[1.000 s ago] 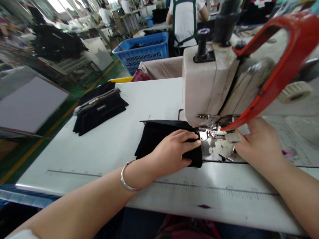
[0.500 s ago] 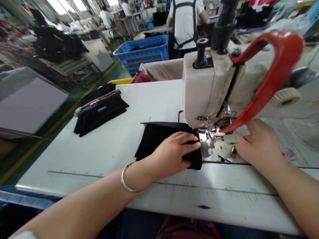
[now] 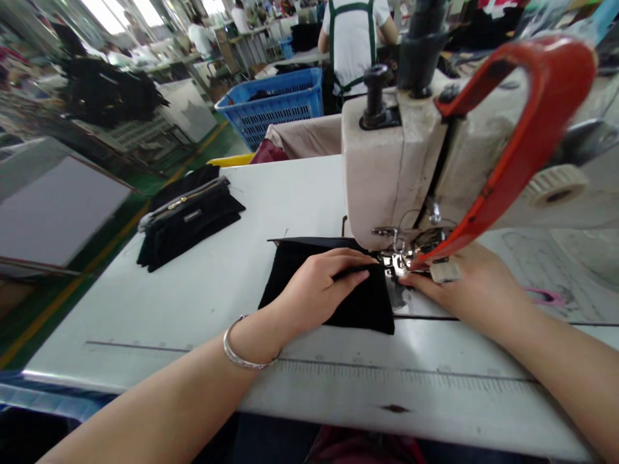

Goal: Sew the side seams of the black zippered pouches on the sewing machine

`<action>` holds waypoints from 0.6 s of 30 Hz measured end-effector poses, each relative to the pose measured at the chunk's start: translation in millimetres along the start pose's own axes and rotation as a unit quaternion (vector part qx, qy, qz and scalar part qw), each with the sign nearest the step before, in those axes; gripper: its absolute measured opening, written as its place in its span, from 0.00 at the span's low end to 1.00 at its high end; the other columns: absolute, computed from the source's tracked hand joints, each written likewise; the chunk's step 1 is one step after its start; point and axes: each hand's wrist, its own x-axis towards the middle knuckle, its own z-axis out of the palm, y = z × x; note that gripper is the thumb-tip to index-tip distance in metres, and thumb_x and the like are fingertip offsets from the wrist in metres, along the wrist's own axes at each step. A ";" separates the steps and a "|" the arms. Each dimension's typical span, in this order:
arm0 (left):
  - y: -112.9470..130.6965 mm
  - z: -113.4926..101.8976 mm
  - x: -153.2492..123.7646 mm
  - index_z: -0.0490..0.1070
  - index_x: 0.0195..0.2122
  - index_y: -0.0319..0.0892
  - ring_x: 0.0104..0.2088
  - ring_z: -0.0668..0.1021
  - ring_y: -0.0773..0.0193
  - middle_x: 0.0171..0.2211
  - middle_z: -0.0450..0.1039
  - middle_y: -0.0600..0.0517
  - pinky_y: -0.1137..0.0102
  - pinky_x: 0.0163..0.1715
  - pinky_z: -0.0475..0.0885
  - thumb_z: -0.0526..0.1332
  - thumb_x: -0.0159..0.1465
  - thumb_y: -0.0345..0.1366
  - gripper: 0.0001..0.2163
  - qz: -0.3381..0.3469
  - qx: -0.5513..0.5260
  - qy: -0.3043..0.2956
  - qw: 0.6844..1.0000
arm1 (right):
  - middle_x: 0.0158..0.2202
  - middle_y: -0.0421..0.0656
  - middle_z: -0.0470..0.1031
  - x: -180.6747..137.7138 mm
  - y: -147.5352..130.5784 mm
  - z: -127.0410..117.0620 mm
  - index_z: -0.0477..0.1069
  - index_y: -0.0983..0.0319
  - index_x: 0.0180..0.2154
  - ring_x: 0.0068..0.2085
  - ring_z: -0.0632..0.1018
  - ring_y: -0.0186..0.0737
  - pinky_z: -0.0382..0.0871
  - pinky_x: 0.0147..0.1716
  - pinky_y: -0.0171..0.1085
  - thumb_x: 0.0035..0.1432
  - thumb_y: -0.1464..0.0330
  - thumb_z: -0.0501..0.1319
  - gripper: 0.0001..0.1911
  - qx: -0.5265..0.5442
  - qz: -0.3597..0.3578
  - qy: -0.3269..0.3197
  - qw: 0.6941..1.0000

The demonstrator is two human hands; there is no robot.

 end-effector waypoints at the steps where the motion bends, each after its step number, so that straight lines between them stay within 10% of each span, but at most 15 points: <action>1: 0.3 0.6 -1.2 0.76 0.52 0.41 0.51 0.80 0.61 0.51 0.79 0.47 0.61 0.56 0.77 0.59 0.70 0.30 0.11 0.013 0.015 -0.001 1.000 | 0.38 0.50 0.78 -0.9 -5.0 0.9 0.75 0.62 0.39 0.41 0.77 0.50 0.72 0.42 0.49 0.64 0.65 0.63 0.07 -0.002 -0.020 0.011 1.000; 6: 5.4 7.4 -11.8 0.71 0.57 0.37 0.58 0.74 0.52 0.55 0.75 0.43 0.53 0.60 0.73 0.58 0.61 0.22 0.22 0.143 0.198 -0.073 0.967 | 0.48 0.49 0.78 -12.8 -34.4 -6.4 0.76 0.63 0.47 0.49 0.77 0.48 0.74 0.47 0.48 0.65 0.76 0.55 0.13 0.147 -0.168 -0.066 0.972; 18: -7.1 10.3 1.2 0.70 0.56 0.37 0.58 0.74 0.57 0.53 0.76 0.47 0.60 0.61 0.71 0.62 0.65 0.26 0.17 0.214 0.338 -0.100 0.911 | 0.44 0.50 0.78 -9.3 -42.0 -3.3 0.78 0.65 0.45 0.48 0.78 0.53 0.76 0.45 0.54 0.60 0.77 0.56 0.15 0.160 -0.133 -0.082 0.975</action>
